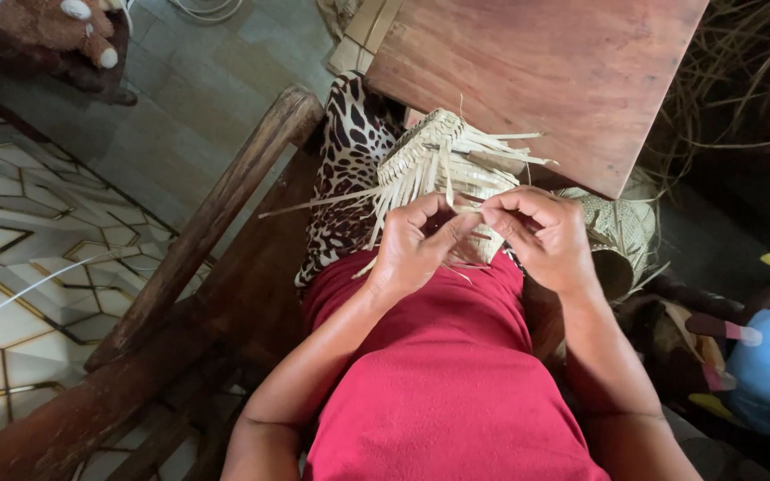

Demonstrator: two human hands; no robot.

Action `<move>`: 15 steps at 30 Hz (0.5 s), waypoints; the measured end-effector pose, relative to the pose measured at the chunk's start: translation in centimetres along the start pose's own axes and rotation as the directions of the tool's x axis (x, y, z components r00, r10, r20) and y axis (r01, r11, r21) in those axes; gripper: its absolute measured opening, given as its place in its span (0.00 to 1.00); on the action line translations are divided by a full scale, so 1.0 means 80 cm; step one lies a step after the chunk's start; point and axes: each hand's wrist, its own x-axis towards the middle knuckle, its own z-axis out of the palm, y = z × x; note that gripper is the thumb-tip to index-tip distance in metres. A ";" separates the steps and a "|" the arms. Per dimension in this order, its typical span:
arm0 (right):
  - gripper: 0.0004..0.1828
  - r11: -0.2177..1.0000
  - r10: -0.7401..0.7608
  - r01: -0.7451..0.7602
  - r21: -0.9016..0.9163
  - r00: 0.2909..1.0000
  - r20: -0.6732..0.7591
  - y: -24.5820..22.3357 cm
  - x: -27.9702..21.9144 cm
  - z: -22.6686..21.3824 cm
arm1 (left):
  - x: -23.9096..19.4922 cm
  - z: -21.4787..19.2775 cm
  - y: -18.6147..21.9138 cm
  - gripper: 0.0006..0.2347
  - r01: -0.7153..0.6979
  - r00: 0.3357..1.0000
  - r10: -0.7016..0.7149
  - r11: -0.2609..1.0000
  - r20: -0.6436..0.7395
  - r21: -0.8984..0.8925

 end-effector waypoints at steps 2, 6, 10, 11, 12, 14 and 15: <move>0.01 0.999 0.017 -0.016 0.030 1.000 -0.013 -0.002 0.000 0.004 | -0.001 -0.003 -0.015 0.05 0.007 1.000 -0.008 1.000 -0.020 -0.028; 0.02 0.997 0.052 -0.048 0.056 0.996 -0.074 0.005 -0.003 0.012 | -0.004 -0.001 0.000 0.05 -0.008 0.999 0.005 0.999 -0.054 -0.049; 0.01 0.997 0.066 -0.061 0.054 0.993 -0.099 0.005 0.000 0.022 | -0.002 -0.006 -0.002 0.07 -0.002 0.997 -0.003 0.997 -0.072 -0.080; 0.01 0.997 0.056 -0.051 0.051 0.994 -0.096 0.007 0.001 0.023 | -0.001 -0.010 -0.008 0.07 -0.006 0.997 0.003 0.999 -0.072 -0.042; 0.00 0.998 0.046 -0.042 0.050 0.995 -0.092 0.008 0.002 0.026 | -0.001 -0.013 -0.015 0.08 -0.009 0.997 0.009 1.000 -0.073 -0.003; 0.02 0.997 0.067 -0.059 0.058 0.989 -0.134 0.010 0.010 0.016 | 0.007 -0.025 -0.025 0.08 -0.031 0.998 0.036 0.996 -0.060 0.082; 0.04 0.995 0.089 -0.078 0.066 0.980 -0.177 0.012 0.014 0.011 | 0.010 -0.031 -0.030 0.08 -0.051 0.997 0.059 0.985 -0.043 0.166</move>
